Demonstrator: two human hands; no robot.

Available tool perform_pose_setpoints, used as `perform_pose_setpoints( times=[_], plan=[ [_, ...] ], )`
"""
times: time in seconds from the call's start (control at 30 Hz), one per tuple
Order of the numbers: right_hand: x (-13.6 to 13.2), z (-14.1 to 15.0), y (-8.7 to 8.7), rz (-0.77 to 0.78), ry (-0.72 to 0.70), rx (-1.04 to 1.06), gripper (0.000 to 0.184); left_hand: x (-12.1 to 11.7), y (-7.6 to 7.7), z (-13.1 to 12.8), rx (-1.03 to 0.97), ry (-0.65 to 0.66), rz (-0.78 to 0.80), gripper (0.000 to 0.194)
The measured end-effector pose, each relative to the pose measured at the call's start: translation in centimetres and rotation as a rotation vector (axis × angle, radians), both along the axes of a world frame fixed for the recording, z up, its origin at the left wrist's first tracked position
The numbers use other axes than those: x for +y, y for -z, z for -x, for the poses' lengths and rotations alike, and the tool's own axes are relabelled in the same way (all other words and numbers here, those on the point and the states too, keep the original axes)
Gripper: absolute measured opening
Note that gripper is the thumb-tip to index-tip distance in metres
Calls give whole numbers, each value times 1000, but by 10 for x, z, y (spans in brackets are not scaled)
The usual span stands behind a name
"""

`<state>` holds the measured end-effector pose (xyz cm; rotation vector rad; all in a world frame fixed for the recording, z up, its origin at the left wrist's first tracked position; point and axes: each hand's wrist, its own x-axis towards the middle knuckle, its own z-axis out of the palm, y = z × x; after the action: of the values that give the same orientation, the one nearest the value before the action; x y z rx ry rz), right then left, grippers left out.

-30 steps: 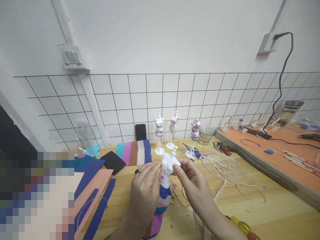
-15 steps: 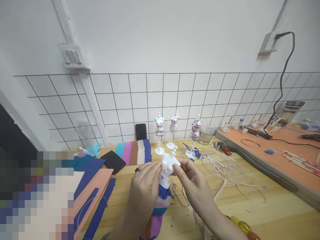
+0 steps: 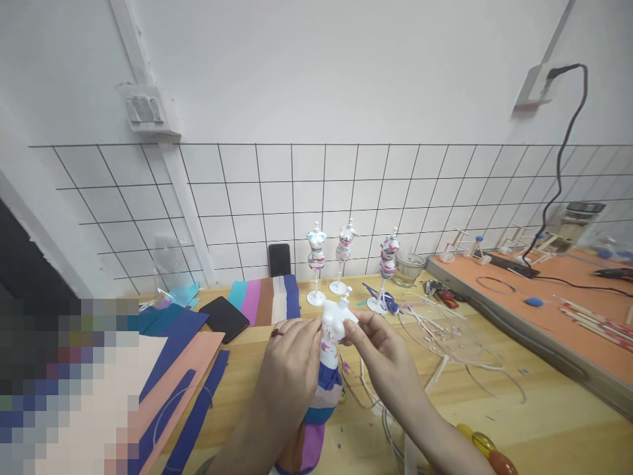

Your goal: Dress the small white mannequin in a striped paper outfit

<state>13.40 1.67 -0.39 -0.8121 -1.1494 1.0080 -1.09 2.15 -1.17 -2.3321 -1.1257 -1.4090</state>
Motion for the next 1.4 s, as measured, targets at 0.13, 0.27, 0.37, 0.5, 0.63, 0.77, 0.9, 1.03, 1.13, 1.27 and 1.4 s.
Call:
perform_pose_setpoints(
  times=[0.13, 0.27, 0.37, 0.5, 0.63, 0.77, 0.9, 1.03, 1.13, 1.27, 1.4],
  plan=[
    [-1, -1, 2, -17, 19, -42, 20, -2, -3, 1, 119, -69, -118, 21],
    [-4, -2, 4, -33, 36, -120, 19, -8, -10, 1, 175, -116, -189, 20],
    [-7, -2, 5, -53, 54, -175, 18, -11, -13, 0, 176, -130, -215, 17],
    [-9, -1, 6, -76, 61, -193, 16, -12, -13, -1, 165, -138, -234, 12],
    [-11, 0, 5, -77, 53, -181, 16, -10, -11, -2, 77, -129, -230, 10],
    [-10, 0, 2, -59, 28, -158, 18, -8, -9, -1, -40, -112, -127, 13],
    [-9, -1, -1, -31, 4, -98, 18, -9, -13, -1, -214, -22, 114, 16],
    [-4, -3, -2, -19, -3, -41, 17, -10, -21, 0, -393, 103, 416, 19],
    [-1, -4, -1, -11, 1, -14, 17, -10, -24, 1, -401, 168, 475, 23],
    [-3, 0, 0, -6, 1, -17, 19, -9, -18, 2, -345, 87, 419, 14],
    [-8, 3, -1, 16, -22, -24, 20, -7, -10, 0, -234, -13, 217, 20]
  ],
)
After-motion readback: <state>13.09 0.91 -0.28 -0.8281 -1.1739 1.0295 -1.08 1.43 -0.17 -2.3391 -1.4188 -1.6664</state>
